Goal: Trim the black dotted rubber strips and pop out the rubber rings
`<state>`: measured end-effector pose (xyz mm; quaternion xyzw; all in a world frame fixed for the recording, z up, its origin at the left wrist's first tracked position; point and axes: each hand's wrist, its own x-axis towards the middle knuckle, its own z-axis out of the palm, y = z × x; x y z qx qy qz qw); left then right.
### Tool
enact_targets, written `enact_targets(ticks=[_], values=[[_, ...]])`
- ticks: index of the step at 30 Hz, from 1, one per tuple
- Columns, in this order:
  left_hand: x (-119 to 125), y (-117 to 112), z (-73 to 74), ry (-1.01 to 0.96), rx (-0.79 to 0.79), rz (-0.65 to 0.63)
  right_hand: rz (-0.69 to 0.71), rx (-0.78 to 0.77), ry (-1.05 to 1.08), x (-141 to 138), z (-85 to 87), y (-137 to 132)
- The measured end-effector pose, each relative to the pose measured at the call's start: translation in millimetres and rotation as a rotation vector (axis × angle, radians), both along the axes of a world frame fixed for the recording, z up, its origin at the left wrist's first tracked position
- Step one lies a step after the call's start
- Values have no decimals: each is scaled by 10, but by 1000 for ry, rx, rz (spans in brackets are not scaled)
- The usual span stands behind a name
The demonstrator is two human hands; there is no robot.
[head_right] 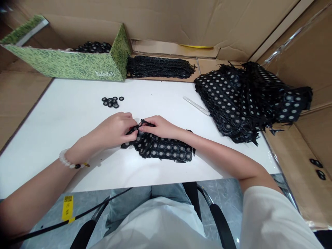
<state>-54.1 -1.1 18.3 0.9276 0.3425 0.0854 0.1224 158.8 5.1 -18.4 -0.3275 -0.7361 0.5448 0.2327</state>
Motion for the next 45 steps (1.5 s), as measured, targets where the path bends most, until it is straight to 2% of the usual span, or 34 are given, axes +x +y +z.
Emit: enact_targets(ticks=[3,9,13,23,36,45], values=[[14,-3,4,55,16,-38,7,3,-20,4,-1,-3],[25,-2,27,44,-144,-108,22,-4,-43,18,5,-28],[22,-15,33,2,-214,-79,21,-10,-17,12,16,-58],[6,3,23,1,-237,-87,19,-27,37,16,27,-39],[80,-35,-75,-77,-311,49,128,107,25,37,-18,-12],[120,-62,-58,-226,-389,85,156,133,46,42,-13,3]])
